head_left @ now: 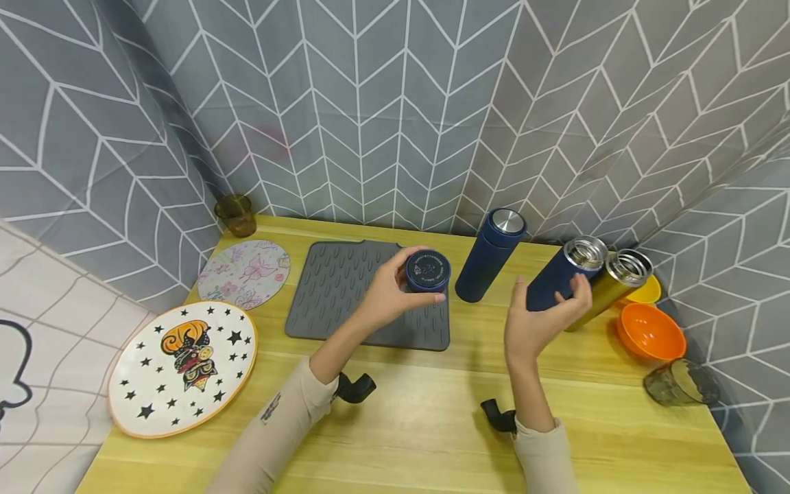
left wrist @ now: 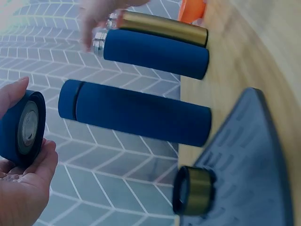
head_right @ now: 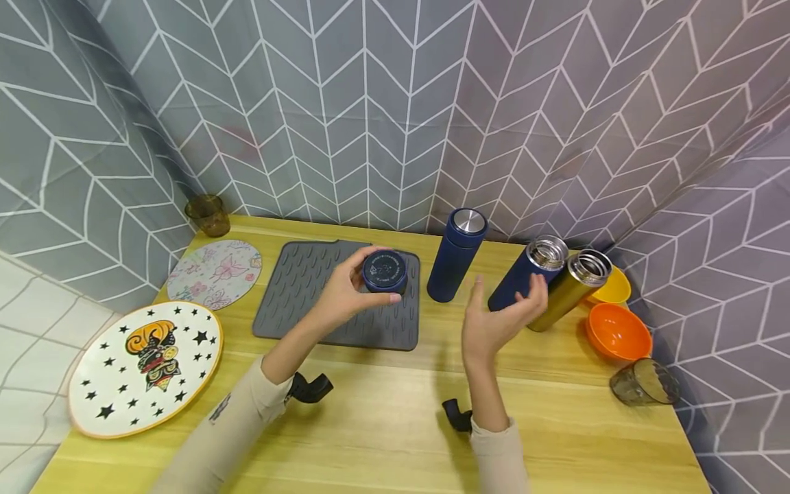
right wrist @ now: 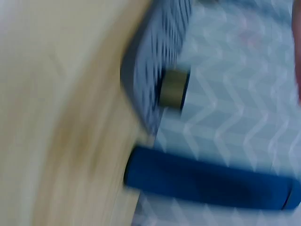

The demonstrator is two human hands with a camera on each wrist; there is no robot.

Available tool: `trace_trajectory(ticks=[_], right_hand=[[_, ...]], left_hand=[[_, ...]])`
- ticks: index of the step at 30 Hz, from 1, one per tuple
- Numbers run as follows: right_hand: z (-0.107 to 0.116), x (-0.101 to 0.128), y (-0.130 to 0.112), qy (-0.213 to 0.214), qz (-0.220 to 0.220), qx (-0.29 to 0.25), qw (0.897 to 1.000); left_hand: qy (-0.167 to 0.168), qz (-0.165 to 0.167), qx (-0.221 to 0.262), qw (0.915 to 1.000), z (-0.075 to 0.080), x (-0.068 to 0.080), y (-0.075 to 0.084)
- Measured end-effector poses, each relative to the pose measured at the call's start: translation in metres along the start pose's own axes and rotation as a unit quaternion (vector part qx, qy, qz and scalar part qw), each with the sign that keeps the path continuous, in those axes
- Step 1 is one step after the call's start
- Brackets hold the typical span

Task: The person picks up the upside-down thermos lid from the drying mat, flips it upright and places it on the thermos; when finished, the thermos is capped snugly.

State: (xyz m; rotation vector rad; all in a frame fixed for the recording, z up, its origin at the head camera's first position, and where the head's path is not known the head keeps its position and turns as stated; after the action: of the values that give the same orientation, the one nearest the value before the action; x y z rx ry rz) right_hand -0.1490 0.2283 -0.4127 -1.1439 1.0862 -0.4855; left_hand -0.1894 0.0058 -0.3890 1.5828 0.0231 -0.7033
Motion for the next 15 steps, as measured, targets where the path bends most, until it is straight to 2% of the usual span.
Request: trace_trajectory(ticks=[1, 3, 6, 9, 15], right_hand=[[0.002, -0.01, 0.004, 0.019, -0.033, 0.009, 0.999], [0.005, -0.028, 0.011, 0.045, -0.07, 0.044, 0.996], [0.006, -0.045, 0.019, 0.068, -0.098, 0.09, 0.989], [0.004, -0.05, 0.023, 0.078, -0.109, 0.125, 0.983], [-0.006, -0.05, 0.024, 0.094, -0.132, 0.151, 0.975]], left_hand=[[-0.002, -0.002, 0.006, 1.0, -0.003, -0.004, 0.001], [-0.009, -0.013, 0.013, 0.9998, -0.009, -0.012, 0.003], [-0.019, -0.026, 0.023, 0.9992, -0.017, -0.018, 0.005], [-0.027, -0.032, 0.014, 0.999, -0.024, -0.021, 0.006], [-0.027, -0.023, -0.011, 0.9993, -0.029, -0.019, 0.006]])
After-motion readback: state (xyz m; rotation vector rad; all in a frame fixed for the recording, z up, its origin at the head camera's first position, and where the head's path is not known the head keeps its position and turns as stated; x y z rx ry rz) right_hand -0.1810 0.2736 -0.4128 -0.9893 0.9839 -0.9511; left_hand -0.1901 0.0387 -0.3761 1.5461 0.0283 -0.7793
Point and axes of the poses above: each hand's wrist, its own x-axis away from the middle knuckle, its own z-axis out of the back of the hand, y = z × x, the point moved 1 cm from there along -x, towards the middle knuckle, and after that the axes turned 12 degrees about -z, right-handed, at the moved point
